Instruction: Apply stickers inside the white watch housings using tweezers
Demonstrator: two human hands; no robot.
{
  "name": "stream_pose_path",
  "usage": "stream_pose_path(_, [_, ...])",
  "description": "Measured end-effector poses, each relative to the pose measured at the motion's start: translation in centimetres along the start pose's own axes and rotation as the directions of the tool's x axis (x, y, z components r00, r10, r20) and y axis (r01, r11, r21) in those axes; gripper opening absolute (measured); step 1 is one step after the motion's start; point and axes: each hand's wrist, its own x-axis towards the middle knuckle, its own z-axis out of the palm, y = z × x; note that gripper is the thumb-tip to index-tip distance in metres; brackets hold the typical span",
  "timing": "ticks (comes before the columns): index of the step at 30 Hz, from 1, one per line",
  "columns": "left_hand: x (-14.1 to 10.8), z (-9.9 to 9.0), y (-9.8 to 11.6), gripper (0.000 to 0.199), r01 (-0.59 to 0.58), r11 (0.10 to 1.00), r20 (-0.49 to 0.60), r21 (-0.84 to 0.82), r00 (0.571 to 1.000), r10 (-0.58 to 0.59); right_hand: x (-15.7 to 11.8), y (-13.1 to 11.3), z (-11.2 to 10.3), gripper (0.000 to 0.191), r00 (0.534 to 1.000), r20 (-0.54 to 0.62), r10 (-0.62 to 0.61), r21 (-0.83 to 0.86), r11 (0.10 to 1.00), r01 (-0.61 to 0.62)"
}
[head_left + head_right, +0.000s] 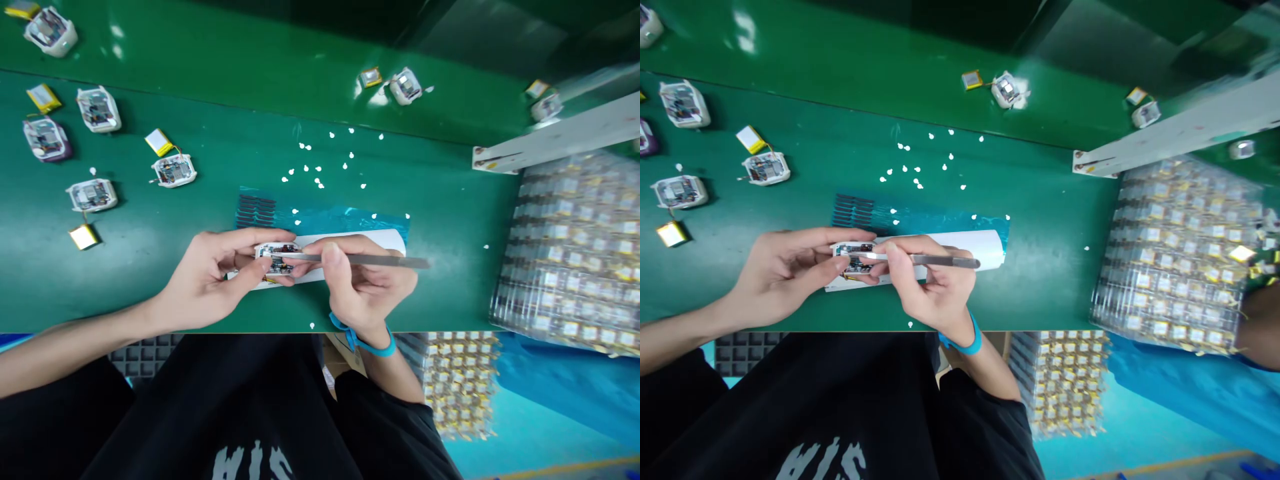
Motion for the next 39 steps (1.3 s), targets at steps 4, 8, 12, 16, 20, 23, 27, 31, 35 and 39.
stream_pose_path(4, [0.4,-0.5,0.2,0.027,0.003,0.992,-0.015,0.125,1.0,-0.001,0.1,-0.1,-1.4,0.02,0.989,-0.004,-0.145,-0.09,0.985,0.144])
stream_pose_path(8, [1.0,-1.7,0.9,0.023,-0.048,0.94,-0.071,0.338,0.995,0.076,1.5,-0.6,-3.7,0.021,0.968,0.04,-0.248,-0.256,0.934,0.25])
stream_pose_path(12, [1.5,-2.7,1.1,0.015,-0.089,0.842,-0.001,0.532,0.994,0.106,3.2,0.1,-4.4,0.014,0.916,0.333,-0.225,-0.384,0.855,0.35])
stream_pose_path(16, [1.8,-2.7,0.0,0.021,-0.14,0.732,0.111,0.667,0.99,0.088,3.9,1.9,-4.2,0.013,0.854,0.468,-0.225,-0.331,0.852,0.406])
stream_pose_path(20, [1.9,-2.4,-1.1,0.023,-0.159,0.676,0.155,0.719,0.986,0.068,4.1,2.8,-4.2,0.015,0.84,0.499,-0.213,-0.345,0.84,0.418])
stream_pose_path(23, [2.0,-2.3,-1.3,0.024,-0.194,0.676,0.178,0.711,0.979,0.094,4.0,2.8,-4.3,0.015,0.844,0.491,-0.218,-0.342,0.842,0.417])
stream_pose_path(27, [2.0,-2.4,-1.6,0.024,-0.264,0.651,0.231,0.711,0.963,0.139,3.9,2.8,-4.4,0.013,0.839,0.486,-0.244,-0.331,0.837,0.435])
stream_pose_path(31, [1.9,-2.6,-2.2,0.024,-0.334,0.58,0.276,0.743,0.942,0.188,3.9,3.0,-4.4,0.012,0.85,0.456,-0.266,-0.321,0.841,0.435])
stream_pose_path(35, [2.0,-2.5,-2.5,0.022,-0.379,0.536,0.311,0.755,0.925,0.216,3.9,3.1,-4.2,0.011,0.842,0.475,-0.254,-0.332,0.835,0.439])
stream_pose_path(39, [2.2,-2.2,-3.0,0.022,-0.415,0.49,0.332,0.767,0.909,0.25,3.4,3.2,-4.0,0.015,0.8,0.528,-0.285,-0.341,0.792,0.507])
